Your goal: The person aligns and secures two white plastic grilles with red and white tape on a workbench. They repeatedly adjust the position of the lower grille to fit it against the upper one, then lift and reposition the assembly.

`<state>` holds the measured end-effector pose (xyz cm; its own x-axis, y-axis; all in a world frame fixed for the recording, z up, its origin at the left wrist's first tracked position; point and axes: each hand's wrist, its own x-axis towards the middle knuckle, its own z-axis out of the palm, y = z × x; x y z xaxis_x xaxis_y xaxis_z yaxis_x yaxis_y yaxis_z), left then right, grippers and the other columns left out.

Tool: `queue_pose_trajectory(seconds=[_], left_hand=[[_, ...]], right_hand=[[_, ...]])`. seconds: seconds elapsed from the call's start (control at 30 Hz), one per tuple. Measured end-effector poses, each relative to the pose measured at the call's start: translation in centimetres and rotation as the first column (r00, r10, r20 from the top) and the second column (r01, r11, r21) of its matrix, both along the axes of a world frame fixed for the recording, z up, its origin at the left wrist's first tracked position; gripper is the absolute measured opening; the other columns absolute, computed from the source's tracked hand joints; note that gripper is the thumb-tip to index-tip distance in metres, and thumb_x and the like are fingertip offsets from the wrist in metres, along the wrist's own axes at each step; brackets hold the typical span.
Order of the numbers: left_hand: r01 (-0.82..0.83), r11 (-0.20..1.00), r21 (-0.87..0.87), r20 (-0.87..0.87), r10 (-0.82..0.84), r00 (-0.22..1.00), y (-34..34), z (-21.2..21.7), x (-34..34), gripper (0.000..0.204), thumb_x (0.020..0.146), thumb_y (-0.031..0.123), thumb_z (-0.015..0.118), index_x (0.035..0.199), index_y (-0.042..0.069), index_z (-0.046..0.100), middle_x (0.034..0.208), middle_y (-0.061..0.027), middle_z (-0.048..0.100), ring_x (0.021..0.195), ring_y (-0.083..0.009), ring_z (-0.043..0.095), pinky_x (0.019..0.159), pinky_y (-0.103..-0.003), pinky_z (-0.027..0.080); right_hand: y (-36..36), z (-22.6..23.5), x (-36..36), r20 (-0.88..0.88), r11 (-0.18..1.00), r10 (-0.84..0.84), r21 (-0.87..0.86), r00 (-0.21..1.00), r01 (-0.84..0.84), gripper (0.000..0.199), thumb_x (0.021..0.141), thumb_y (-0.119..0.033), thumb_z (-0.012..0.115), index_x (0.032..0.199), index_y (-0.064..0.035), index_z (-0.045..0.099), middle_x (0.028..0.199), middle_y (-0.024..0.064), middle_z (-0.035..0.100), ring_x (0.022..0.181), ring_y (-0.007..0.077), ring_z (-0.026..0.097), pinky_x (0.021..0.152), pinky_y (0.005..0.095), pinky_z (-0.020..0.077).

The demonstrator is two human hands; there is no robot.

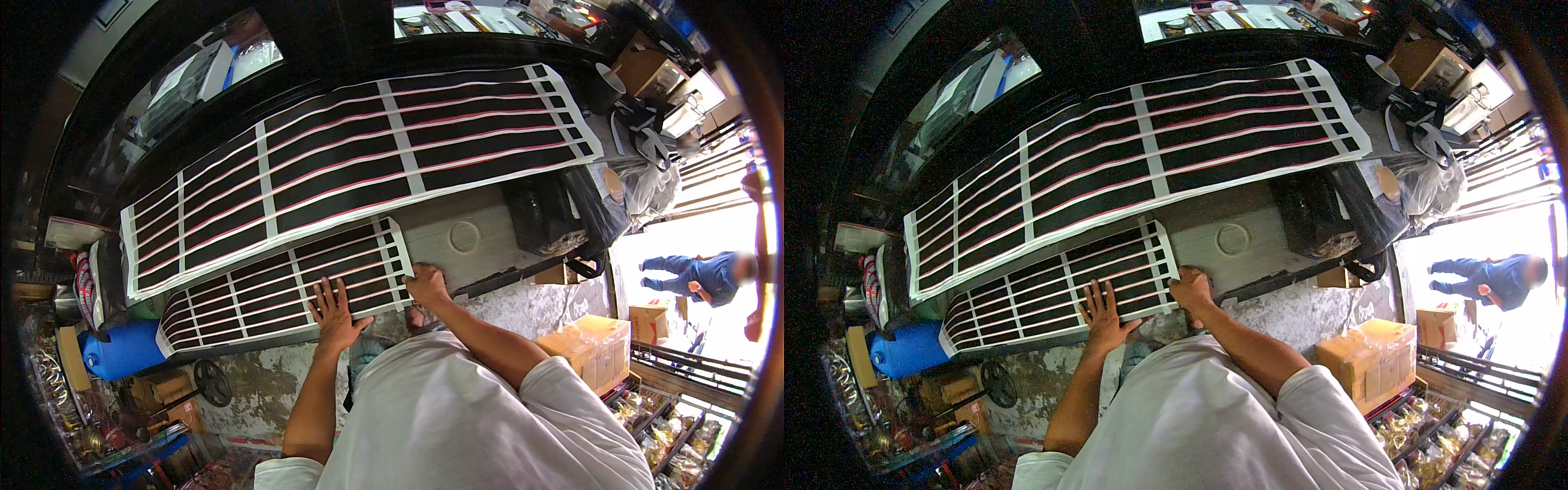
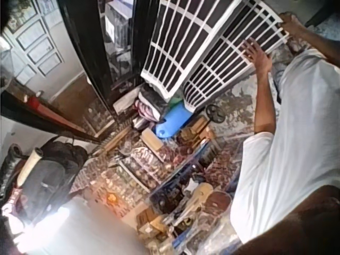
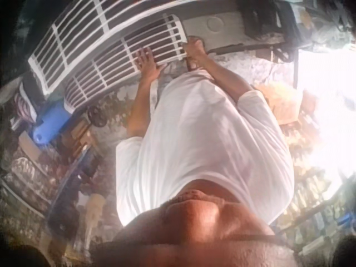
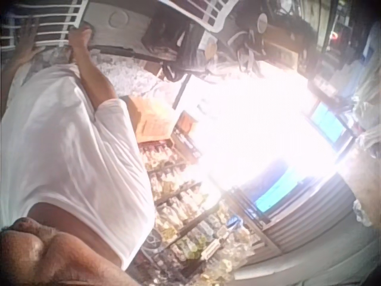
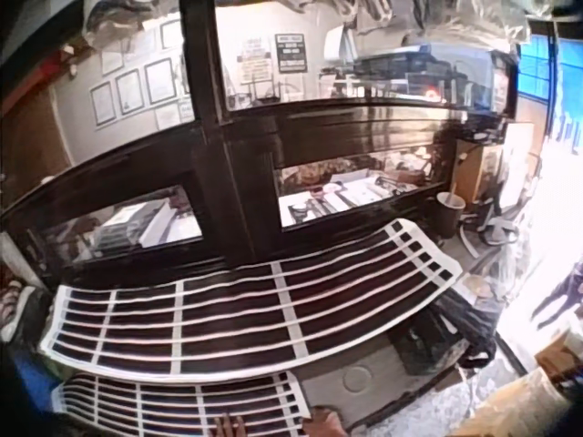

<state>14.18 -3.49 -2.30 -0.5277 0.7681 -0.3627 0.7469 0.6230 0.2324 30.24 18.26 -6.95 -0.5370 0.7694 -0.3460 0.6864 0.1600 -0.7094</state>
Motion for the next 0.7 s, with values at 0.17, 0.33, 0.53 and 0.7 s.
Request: queue_pose_trajectory(seconds=[0.17, 0.33, 0.53, 0.7], left_hand=[[-0.017, 1.000, -0.005, 0.003, 0.017, 1.000, -0.2, 0.0, 0.0, 0.136, 0.081, 0.076, 0.078, 0.175, 0.012, 0.004, 0.179, -0.0275, -0.006, 0.164, -0.0514, -0.009, 0.122, -0.080, 0.000], [-0.005, 1.000, 0.000, -0.006, 0.005, 1.000, 0.2, 0.1, 0.0, 0.136, 0.081, 0.078, 0.077, 0.175, 0.012, 0.003, 0.179, -0.0275, -0.006, 0.164, -0.0510, -0.010, 0.122, -0.080, -0.001], [0.057, 0.991, 0.119, -0.112, -0.044, 0.993, -1.2, -0.5, 1.5, 0.118, 0.090, 0.075, 0.068, 0.175, 0.014, 0.014, 0.180, -0.0237, 0.002, 0.166, -0.0475, -0.003, 0.122, -0.079, 0.000], [0.184, 0.960, 0.210, -0.072, -0.172, 0.982, 0.0, 0.6, 4.5, 0.093, 0.100, 0.066, 0.061, 0.170, 0.012, 0.032, 0.180, -0.0179, 0.016, 0.167, -0.0416, 0.008, 0.124, -0.078, 0.008]], right_hand=[[1.0, 3.9, -0.5, 0.083, 0.983, 0.081, -0.172, 0.993, -0.066, 0.042, 0.091, -0.034, 0.074, 0.115, 0.0001, 0.075, 0.114, 0.0299, 0.074, 0.110, 0.0457, 0.072, 0.096, 0.0489, 0.0576], [1.2, 2.0, 0.4, 0.015, 0.995, 0.078, -0.056, 0.997, -0.077, 0.036, 0.090, -0.034, 0.077, 0.103, -0.0004, 0.075, 0.098, 0.0272, 0.075, 0.097, 0.0424, 0.075, 0.088, 0.0486, 0.0581], [1.1, 4.5, 1.0, 0.006, 0.985, 0.064, -0.159, 0.998, -0.062, 0.032, 0.091, -0.030, 0.078, 0.099, 0.0008, 0.074, 0.087, 0.0197, 0.075, 0.080, 0.0301, 0.074, 0.076, 0.0431, 0.0580], [1.3, 3.2, 2.4, -0.149, 0.956, -0.009, -0.293, 0.989, -0.036, 0.026, 0.095, -0.025, 0.076, 0.099, 0.0009, 0.075, 0.082, 0.0132, 0.076, 0.074, 0.0194, 0.071, 0.068, 0.0379, 0.0562]])
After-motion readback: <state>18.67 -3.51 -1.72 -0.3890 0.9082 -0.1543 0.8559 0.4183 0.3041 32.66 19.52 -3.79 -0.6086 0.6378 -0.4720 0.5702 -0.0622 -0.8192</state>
